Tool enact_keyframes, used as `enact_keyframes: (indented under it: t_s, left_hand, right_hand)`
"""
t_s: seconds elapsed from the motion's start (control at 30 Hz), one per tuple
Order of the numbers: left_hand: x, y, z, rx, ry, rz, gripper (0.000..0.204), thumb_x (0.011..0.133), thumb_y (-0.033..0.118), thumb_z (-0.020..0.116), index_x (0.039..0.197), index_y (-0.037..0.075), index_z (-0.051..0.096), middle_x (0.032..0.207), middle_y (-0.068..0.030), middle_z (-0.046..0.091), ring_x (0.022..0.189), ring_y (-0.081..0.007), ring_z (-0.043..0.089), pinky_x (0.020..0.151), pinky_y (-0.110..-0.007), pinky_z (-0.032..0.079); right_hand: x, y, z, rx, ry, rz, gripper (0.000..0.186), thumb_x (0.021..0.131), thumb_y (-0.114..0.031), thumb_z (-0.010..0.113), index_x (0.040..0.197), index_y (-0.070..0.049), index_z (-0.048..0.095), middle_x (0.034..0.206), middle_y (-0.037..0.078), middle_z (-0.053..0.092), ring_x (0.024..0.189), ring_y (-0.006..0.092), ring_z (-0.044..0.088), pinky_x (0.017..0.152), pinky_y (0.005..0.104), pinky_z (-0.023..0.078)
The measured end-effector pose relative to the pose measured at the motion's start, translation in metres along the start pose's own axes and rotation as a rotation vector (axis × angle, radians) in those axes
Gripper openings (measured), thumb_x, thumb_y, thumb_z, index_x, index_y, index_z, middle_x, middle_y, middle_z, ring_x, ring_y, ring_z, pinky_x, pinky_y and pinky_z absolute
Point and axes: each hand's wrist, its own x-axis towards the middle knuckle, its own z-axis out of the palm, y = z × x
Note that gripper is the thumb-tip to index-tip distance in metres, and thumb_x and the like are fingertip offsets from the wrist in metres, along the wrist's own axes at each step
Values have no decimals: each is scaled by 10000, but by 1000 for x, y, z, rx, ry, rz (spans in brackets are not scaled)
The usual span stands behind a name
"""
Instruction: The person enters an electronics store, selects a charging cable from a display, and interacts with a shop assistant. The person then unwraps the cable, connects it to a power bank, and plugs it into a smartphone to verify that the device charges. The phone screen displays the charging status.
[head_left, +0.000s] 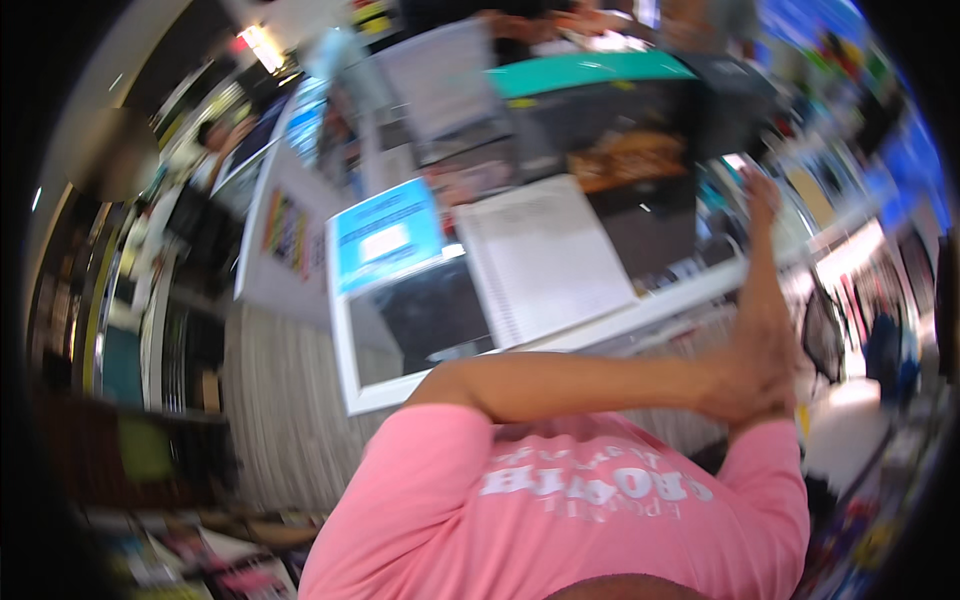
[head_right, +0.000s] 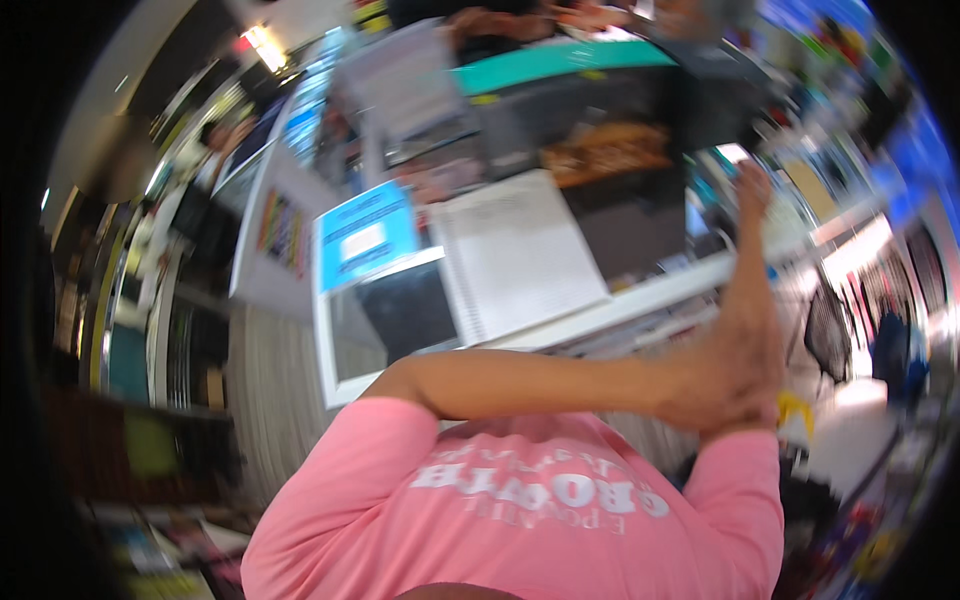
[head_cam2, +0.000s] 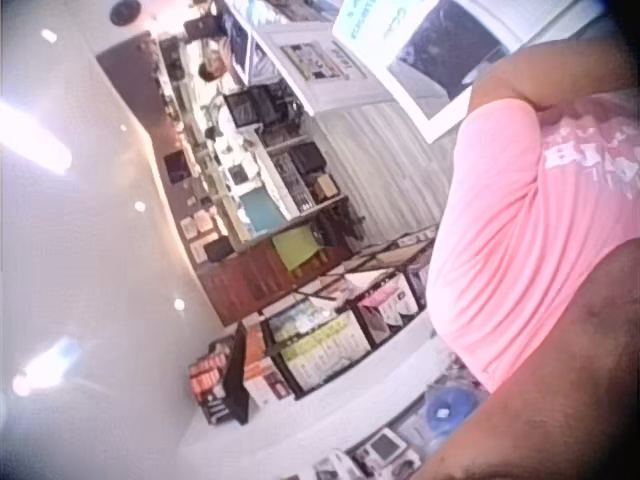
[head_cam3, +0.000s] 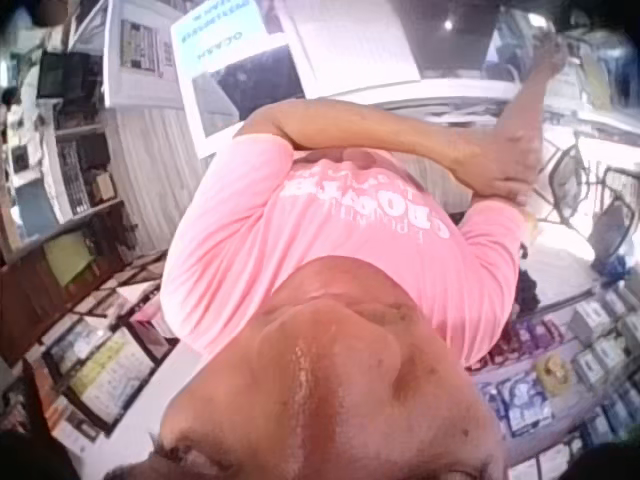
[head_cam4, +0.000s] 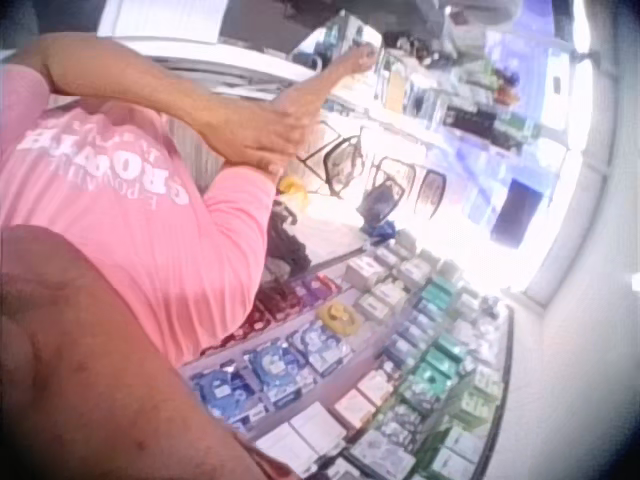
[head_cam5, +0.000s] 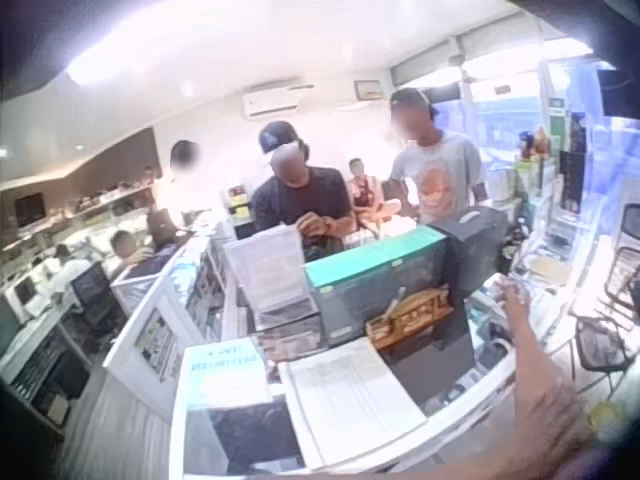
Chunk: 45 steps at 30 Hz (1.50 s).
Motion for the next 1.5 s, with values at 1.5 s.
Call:
enact_keyframes:
  t_s: [1.5]
  left_hand:
    - [-600,-170,-244,207,990,-1244,402,1080,317,421,1333,36,555,1685,-64,295,1422,-264,489,1128,-364,407]
  right_hand:
    - [-216,-196,145,-132,129,271,626,1056,-609,435,1181,-41,667,749,12,665,589,48,533,569,188,398]
